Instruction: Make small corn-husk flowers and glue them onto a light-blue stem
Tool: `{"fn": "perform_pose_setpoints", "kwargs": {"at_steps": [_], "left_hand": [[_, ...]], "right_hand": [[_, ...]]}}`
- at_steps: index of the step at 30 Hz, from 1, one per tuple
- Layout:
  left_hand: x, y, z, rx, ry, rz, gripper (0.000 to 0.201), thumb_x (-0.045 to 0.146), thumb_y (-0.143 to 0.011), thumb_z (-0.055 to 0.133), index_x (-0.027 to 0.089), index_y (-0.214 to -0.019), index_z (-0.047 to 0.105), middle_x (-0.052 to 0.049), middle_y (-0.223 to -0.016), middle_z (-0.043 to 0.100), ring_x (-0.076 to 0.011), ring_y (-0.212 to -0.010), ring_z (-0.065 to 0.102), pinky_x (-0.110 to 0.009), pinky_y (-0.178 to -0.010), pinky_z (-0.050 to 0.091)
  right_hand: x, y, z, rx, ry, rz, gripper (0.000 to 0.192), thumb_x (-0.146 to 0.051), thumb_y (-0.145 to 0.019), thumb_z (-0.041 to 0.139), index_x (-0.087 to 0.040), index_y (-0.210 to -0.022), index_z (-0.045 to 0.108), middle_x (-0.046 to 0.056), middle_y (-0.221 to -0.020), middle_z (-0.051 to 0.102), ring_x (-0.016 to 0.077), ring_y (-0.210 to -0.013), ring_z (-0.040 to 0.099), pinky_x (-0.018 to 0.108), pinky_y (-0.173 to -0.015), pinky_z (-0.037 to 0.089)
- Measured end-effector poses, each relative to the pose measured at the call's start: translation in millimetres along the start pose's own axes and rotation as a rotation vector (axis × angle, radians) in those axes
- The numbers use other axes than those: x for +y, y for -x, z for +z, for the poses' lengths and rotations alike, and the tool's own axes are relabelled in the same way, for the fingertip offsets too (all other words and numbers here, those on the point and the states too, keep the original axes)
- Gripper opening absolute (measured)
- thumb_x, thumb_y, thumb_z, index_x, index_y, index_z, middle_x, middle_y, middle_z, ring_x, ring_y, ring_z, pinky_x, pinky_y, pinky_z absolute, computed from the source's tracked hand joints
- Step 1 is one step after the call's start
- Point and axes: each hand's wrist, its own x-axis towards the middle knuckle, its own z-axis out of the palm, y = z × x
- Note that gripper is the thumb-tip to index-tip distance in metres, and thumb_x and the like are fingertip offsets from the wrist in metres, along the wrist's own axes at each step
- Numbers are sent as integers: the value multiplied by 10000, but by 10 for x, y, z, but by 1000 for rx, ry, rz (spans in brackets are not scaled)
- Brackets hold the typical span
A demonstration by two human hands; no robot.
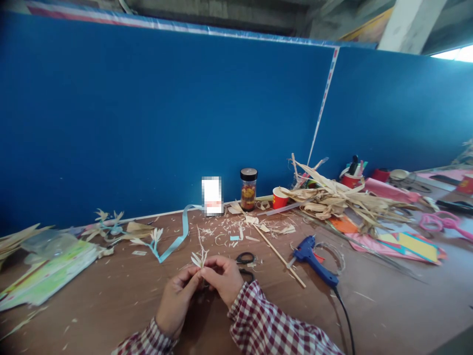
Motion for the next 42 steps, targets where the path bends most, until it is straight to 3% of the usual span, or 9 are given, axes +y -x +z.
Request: {"fn": "perform_pose_setpoints", "kwargs": {"at_steps": [11,26,34,42], "left_hand": [[14,22,36,72,7,7,315,412,-632,631,135,-774,680,-19,-557,591,-142,-546,521,-239,-535,420],[34,29,52,126,-67,88,279,420,-614,640,154,-686,682,-49,-669,635,-177,-645,566,-257,-591,445],[22,34,48,105,-20,20,305,400,-637,630,146,-797,683,-33,-601,632,-169,-600,563,-254,-570,437],[-61,17,6,92,-107,99,215,333,-703,590,166,-808,675,-35,-733,610,-170,-706,560,-260,-653,441]], "right_hand": [[-29,4,4,-13,30,-7,268,-378,-648,645,-134,-760,636,-14,-579,574,72,-485,473,181,-445,387],[-2,0,10,15,-2,22,264,-368,-620,658,-134,-726,598,-35,-539,545,55,-426,448,183,-434,379],[-13,4,23,-15,-32,42,272,-370,-646,650,-132,-774,625,-19,-587,569,56,-459,456,178,-447,383],[6,-7,29,3,-52,31,256,-344,-615,667,-119,-718,601,-28,-552,547,51,-428,457,181,-443,372]]}}
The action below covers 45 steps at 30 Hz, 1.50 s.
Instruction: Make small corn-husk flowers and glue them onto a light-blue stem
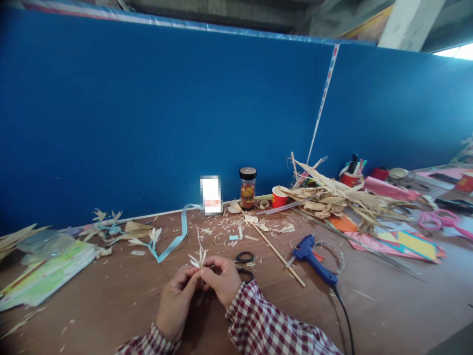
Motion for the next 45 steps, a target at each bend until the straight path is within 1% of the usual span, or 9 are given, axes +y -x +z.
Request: {"fn": "perform_pose_setpoints", "kwargs": {"at_steps": [9,16,23,26,32,36,38,41,45], "left_hand": [[-10,-7,2,22,-33,61,170,311,-698,597,169,-750,676,-25,-740,596,-158,-703,557,-259,-676,438],[-15,23,26,5,114,-87,247,346,-693,596,153,-834,660,-16,-645,587,-147,-611,538,-252,-594,440],[-27,4,16,25,90,-16,170,296,-682,618,158,-769,666,-26,-730,589,-154,-699,541,-247,-659,435],[-39,-1,19,-5,168,-67,171,289,-683,621,152,-779,656,-18,-693,583,-135,-647,533,-232,-606,433],[114,-44,19,12,528,-225,184,259,-620,686,131,-742,636,1,-647,587,-88,-568,525,-200,-548,436],[223,-74,-20,1,642,-298,181,248,-601,705,141,-722,624,34,-546,541,-73,-502,517,-173,-469,421],[246,-78,-35,-9,667,-322,187,247,-592,712,148,-722,621,47,-506,516,-72,-477,510,-160,-425,400],[262,-83,-48,10,691,-302,240,233,-556,736,142,-753,634,46,-519,524,-64,-474,505,-158,-436,416],[246,-113,-77,117,655,-278,280,222,-531,749,127,-774,649,43,-543,534,-44,-475,493,-155,-492,448]], "right_hand": [[-31,9,17,-2,-17,-5,247,-339,-614,664,-121,-698,582,-46,-519,529,43,-409,453,161,-420,374],[18,5,12,-15,20,-55,259,-350,-665,634,-126,-793,627,-18,-585,570,59,-464,478,177,-458,412],[14,-1,12,-1,17,-49,240,-335,-647,645,-117,-739,603,-28,-561,552,53,-433,465,178,-439,396],[17,-4,8,-11,37,-54,250,-347,-656,641,-120,-750,599,-27,-564,547,57,-455,470,183,-458,401],[-36,31,5,-102,141,-179,386,-397,-768,521,-187,-1092,523,52,-917,599,86,-616,523,189,-496,414],[-65,67,-18,-193,394,-258,614,-316,-634,677,-225,-1188,427,49,-1018,573,106,-675,541,231,-592,444],[-60,71,-31,-226,545,-259,552,-272,-619,684,-215,-1128,478,12,-851,604,102,-609,525,219,-555,421],[-81,81,-35,-172,780,-299,137,-268,-699,603,-166,-790,600,-31,-587,532,91,-533,461,206,-520,364],[-241,169,-15,-223,750,-396,224,-284,-810,465,-152,-645,539,-41,-559,459,77,-541,413,188,-522,334]]}}
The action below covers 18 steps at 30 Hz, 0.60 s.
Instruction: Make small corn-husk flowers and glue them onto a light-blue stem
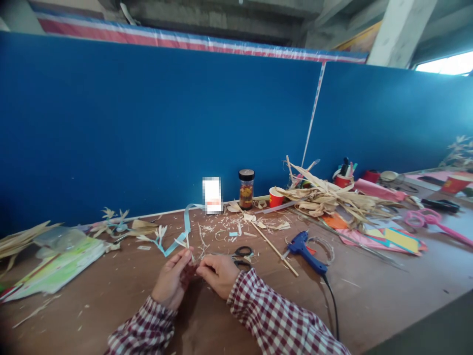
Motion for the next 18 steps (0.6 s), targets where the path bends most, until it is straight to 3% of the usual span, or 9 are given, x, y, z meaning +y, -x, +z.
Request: {"fn": "perform_pose_setpoints", "kwargs": {"at_steps": [4,9,12,15,18], "left_hand": [[1,-64,-55,103,-1,49,226,207,-564,725,130,-764,652,52,-530,513,-34,-489,485,-140,-514,450],[12,-79,-72,132,9,41,198,174,-601,695,142,-792,652,48,-577,533,-28,-492,490,-145,-524,461],[8,-62,-53,130,-1,28,182,157,-620,679,144,-800,653,47,-586,540,-28,-487,493,-148,-524,464],[-8,-64,-44,132,-20,35,153,137,-618,677,146,-769,653,26,-647,585,-36,-513,514,-164,-544,474],[-28,-85,-57,145,-43,64,148,141,-599,693,144,-742,653,-8,-764,627,-51,-584,543,-181,-585,477]], "right_hand": [[-185,131,-223,5,-245,1,250,-340,-841,420,-154,-703,515,-56,-524,416,58,-461,356,171,-444,290],[-211,456,-749,126,-337,139,264,-389,-840,388,-175,-745,510,-42,-522,467,61,-410,381,171,-396,309],[-153,684,-1071,69,-58,271,280,-374,-808,413,-216,-1004,538,54,-839,604,84,-434,483,202,-375,369],[-125,896,-1287,191,451,238,338,-287,-720,526,-263,-1053,576,99,-1173,509,172,-682,600,273,-531,470],[-153,1100,-1433,212,504,275,315,-292,-760,489,-280,-1059,586,91,-1086,580,186,-751,613,262,-558,484]]}}
